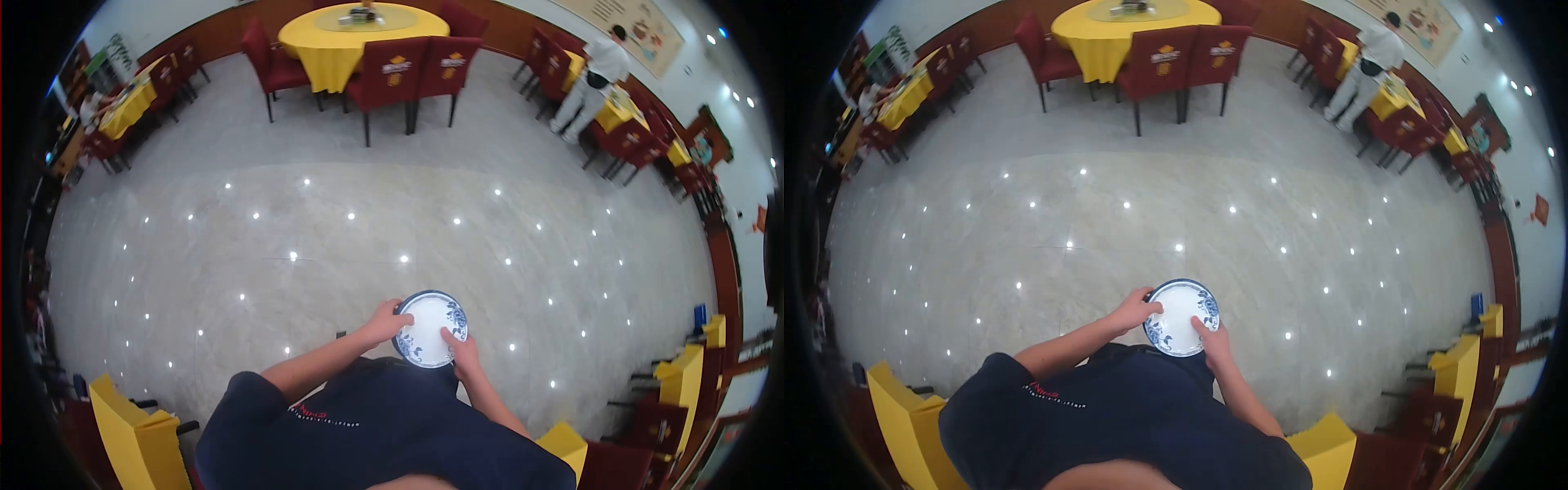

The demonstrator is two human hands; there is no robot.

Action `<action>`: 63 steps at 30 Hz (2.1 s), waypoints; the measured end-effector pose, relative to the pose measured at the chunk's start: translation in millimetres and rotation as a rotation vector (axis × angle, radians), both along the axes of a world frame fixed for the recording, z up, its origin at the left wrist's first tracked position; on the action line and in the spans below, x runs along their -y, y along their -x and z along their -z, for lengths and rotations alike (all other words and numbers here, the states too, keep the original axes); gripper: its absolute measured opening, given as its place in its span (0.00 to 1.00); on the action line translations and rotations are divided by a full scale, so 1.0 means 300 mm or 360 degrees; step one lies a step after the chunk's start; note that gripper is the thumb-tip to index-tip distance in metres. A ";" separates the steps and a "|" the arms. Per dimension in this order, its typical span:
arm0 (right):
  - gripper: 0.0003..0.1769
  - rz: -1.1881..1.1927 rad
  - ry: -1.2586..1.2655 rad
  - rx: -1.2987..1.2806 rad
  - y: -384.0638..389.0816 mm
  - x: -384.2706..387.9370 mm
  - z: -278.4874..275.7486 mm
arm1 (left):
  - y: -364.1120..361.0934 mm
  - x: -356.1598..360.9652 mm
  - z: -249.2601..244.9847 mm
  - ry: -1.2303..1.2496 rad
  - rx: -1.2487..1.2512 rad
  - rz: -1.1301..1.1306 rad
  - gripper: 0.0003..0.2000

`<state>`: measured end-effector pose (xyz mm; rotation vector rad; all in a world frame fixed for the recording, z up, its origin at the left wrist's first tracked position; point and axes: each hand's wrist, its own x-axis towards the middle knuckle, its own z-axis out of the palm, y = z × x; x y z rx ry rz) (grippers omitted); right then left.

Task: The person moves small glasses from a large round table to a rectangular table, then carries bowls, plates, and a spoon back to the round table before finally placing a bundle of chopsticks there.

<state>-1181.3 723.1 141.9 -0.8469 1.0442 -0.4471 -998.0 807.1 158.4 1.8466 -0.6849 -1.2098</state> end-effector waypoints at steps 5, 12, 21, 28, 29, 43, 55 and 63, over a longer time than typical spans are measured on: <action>0.19 -0.0470 0.0056 -0.0030 -0.319 0.100 -0.014 | -0.232 -0.040 -0.060 0.0033 -0.0244 -0.0419 0.27; 0.19 -0.0854 0.0076 0.0090 -1.015 0.216 -0.049 | -0.794 -0.040 -0.063 0.0044 -0.0394 -0.0943 0.29; 0.21 -0.1276 0.0284 -0.0075 -1.488 0.391 -0.092 | -1.107 0.047 -0.060 0.0262 -0.0454 -0.1375 0.28; 0.21 -0.1292 0.0287 -0.0147 -1.827 0.531 -0.134 | -1.484 0.199 -0.057 0.0363 -0.0536 -0.1259 0.25; 0.22 -0.1251 0.0303 -0.0135 -1.879 0.562 -0.143 | -1.543 0.229 -0.083 0.0373 -0.0568 -0.1223 0.25; 0.23 -0.0709 0.0200 -0.0111 -2.538 0.938 -0.143 | -2.338 0.682 -0.065 0.0332 -0.0605 -0.0811 0.26; 0.17 -0.0789 0.0223 -0.0029 -3.173 1.248 -0.190 | -2.947 0.994 -0.096 0.0301 -0.0563 -0.0957 0.23; 0.18 -0.0520 0.0191 -0.0071 -3.495 1.437 -0.160 | -3.346 1.250 -0.074 0.0334 -0.0579 -0.0668 0.26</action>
